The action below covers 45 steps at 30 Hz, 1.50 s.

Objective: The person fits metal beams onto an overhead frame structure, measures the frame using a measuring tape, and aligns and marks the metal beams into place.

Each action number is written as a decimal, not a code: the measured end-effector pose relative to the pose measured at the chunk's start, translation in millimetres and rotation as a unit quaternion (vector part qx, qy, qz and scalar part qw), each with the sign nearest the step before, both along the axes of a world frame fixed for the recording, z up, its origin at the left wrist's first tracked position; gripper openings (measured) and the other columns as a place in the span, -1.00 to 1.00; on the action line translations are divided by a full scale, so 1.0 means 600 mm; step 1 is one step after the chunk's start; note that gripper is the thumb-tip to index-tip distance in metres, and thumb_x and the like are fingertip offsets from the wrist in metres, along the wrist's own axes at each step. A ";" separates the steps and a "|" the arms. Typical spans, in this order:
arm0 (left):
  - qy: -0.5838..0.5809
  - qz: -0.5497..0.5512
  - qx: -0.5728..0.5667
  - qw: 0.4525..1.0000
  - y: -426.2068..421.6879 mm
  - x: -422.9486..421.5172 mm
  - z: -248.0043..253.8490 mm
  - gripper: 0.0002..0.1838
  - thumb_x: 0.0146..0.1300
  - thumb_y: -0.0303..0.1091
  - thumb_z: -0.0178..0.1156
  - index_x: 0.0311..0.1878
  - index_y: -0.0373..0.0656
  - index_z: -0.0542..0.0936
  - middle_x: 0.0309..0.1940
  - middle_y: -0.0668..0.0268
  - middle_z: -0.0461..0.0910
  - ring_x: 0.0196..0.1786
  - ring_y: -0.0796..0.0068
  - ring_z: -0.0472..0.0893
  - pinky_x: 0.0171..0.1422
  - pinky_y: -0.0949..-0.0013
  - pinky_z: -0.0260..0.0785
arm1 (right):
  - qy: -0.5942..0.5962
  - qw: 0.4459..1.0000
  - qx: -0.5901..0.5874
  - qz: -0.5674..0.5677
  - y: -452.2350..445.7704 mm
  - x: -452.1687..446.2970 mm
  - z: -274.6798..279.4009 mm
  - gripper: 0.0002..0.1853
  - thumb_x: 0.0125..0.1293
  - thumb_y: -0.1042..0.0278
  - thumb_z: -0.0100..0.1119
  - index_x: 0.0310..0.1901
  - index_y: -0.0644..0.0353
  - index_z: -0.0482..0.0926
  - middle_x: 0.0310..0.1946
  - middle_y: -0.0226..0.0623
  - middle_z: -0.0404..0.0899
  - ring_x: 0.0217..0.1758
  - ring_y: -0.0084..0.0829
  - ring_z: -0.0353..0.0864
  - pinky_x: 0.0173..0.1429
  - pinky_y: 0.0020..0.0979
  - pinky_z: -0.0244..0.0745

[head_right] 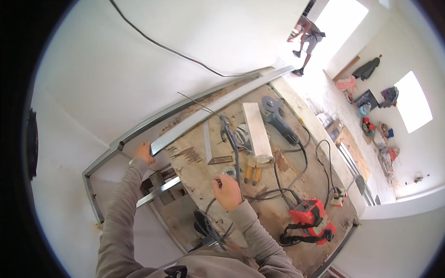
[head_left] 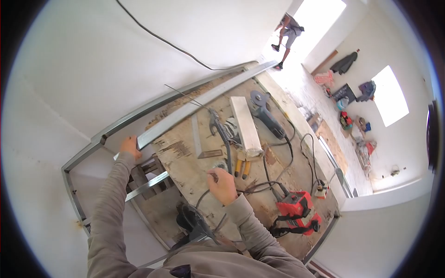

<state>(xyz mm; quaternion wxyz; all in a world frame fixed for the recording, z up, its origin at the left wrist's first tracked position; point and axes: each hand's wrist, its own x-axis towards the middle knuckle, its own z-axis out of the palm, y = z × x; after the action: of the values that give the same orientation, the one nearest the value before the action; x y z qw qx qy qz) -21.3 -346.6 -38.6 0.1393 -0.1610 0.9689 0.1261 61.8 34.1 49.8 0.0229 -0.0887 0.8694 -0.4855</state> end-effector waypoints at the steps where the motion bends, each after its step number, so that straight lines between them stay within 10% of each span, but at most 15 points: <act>1: -0.013 0.003 0.011 1.000 -0.009 0.011 0.002 -0.27 -0.22 -0.39 0.43 0.14 -0.15 0.40 -0.01 -0.02 0.51 0.09 -0.06 0.51 0.21 0.12 0.39 | 0.011 1.000 0.004 0.025 -0.014 -0.007 0.010 -0.85 0.20 0.44 0.17 -0.21 0.27 0.60 -0.35 -0.13 0.61 -0.33 -0.24 0.63 -0.21 -0.34 0.51; 5: 0.020 0.014 0.059 0.998 -0.042 0.108 0.003 -0.34 -0.24 -0.39 0.41 0.04 -0.20 0.40 -0.11 -0.05 0.57 0.00 -0.06 0.56 0.12 0.09 0.42 | 0.242 0.959 0.142 -0.028 -0.024 -0.065 0.003 -0.81 0.16 0.44 0.16 -0.19 0.26 0.58 -0.30 -0.13 0.60 -0.22 -0.16 0.59 -0.10 -0.25 0.49; 10: -0.006 0.065 0.073 0.995 -0.021 0.265 0.075 -0.37 -0.28 -0.42 0.39 -0.01 -0.22 0.43 -0.18 -0.04 0.59 -0.05 -0.08 0.57 0.04 0.08 0.44 | 0.086 0.984 0.109 -0.109 0.042 -0.175 -0.036 -0.68 0.11 0.34 0.19 -0.07 0.18 0.52 -0.12 -0.07 0.51 0.02 -0.05 0.48 0.06 -0.13 0.40; 17: 0.002 0.106 0.061 0.993 0.000 0.419 0.127 -0.50 -0.29 -0.40 0.37 -0.13 -0.17 0.52 -0.22 0.05 0.62 -0.06 -0.01 0.59 0.03 0.10 0.44 | 0.009 0.909 0.369 -0.193 0.022 -0.201 -0.063 -0.50 0.16 0.18 0.21 0.08 0.27 0.39 -0.09 0.07 0.51 0.08 0.08 0.48 0.19 -0.07 0.39; 45: 0.166 0.365 -0.018 0.916 0.346 1.084 0.232 -0.70 -0.47 -0.45 0.22 -0.47 -0.21 0.55 -0.60 0.12 0.52 -0.47 0.01 0.56 -0.35 0.16 0.43 | 0.019 0.941 0.295 -0.162 0.112 -0.200 -0.109 -0.59 0.39 0.21 -0.02 0.04 0.43 0.28 -0.02 0.26 0.49 0.06 0.13 0.52 0.13 -0.04 0.43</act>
<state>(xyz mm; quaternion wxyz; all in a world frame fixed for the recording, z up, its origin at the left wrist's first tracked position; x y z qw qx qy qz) 628.9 -139.3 100.5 -0.0822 -0.4829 0.8540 0.1753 -57.9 101.2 -15.5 -0.0470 0.0548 0.9766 -0.2025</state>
